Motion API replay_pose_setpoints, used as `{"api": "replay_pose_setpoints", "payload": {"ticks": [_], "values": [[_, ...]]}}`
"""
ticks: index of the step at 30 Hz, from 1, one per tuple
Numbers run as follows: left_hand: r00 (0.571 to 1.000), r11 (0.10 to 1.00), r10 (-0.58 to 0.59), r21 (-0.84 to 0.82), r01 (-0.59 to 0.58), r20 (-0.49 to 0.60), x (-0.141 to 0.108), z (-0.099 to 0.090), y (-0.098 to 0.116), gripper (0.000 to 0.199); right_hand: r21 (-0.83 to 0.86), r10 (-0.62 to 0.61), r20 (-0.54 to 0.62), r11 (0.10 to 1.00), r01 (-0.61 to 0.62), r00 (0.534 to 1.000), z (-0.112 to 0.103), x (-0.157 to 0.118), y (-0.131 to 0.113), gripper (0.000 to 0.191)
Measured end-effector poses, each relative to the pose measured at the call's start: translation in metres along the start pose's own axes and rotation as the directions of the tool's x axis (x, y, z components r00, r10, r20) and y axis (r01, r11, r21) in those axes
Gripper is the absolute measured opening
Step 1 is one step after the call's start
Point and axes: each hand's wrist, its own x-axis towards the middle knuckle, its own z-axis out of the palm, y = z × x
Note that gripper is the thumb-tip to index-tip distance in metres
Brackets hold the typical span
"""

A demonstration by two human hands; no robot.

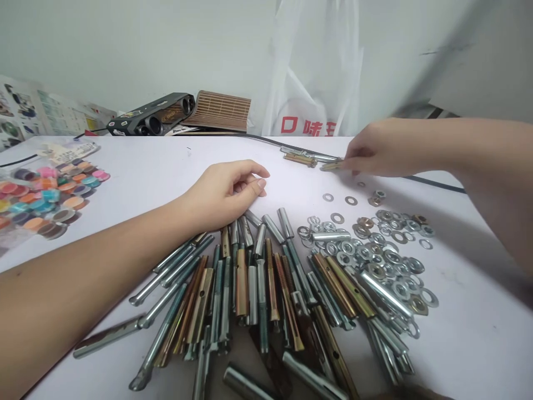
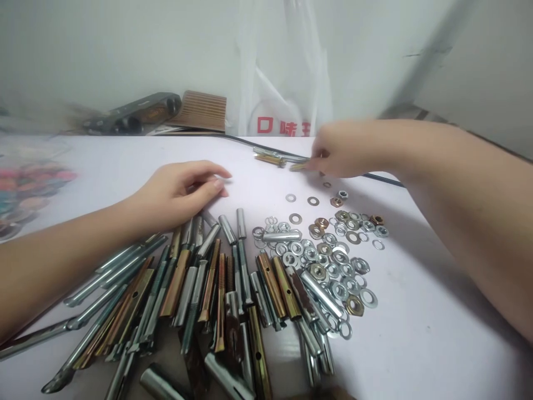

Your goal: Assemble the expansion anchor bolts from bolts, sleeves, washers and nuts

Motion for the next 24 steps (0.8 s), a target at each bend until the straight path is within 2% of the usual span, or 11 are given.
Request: {"api": "replay_pose_setpoints", "payload": {"ticks": [1,3,7,12,15,18,22,24], "values": [[1.0,1.0,0.0,0.007,0.0,-0.001,0.0,0.0,0.0,0.035,-0.094,0.027,0.131,0.995,-0.015,0.991,0.001,-0.003,-0.008,0.028],[1.0,1.0,0.009,0.018,-0.009,-0.004,0.0,0.0,0.001,0.032,-0.19,0.031,0.187,0.982,0.005,0.982,0.003,-0.009,-0.024,0.023],[1.0,1.0,0.02,0.022,-0.02,0.001,0.0,0.0,0.0,0.029,-0.165,-0.089,0.031,0.982,0.093,0.996,0.004,-0.014,-0.036,0.005],[1.0,1.0,0.007,0.03,-0.007,0.001,0.002,0.001,0.001,0.027,-0.116,-0.149,-0.062,0.983,0.141,0.987,-0.001,-0.016,-0.031,0.003],[1.0,1.0,-0.003,0.029,0.003,0.001,0.003,0.0,0.001,0.029,-0.117,-0.158,-0.023,0.981,0.155,0.987,-0.004,-0.016,-0.026,0.018],[1.0,1.0,-0.008,0.007,0.008,0.022,0.003,-0.002,0.001,0.034,-0.226,-0.058,0.11,0.971,0.082,0.992,-0.008,-0.013,-0.017,0.039],[0.999,0.991,0.017,-0.132,-0.011,0.042,0.002,-0.004,-0.001,0.05,-0.27,0.051,0.284,0.962,0.029,0.957,-0.012,-0.01,-0.004,0.064],[0.999,0.98,-0.004,-0.2,0.014,0.048,0.002,-0.005,-0.003,0.058,-0.262,0.118,0.34,0.965,-0.026,0.933,-0.01,-0.007,0.003,0.067]]}}
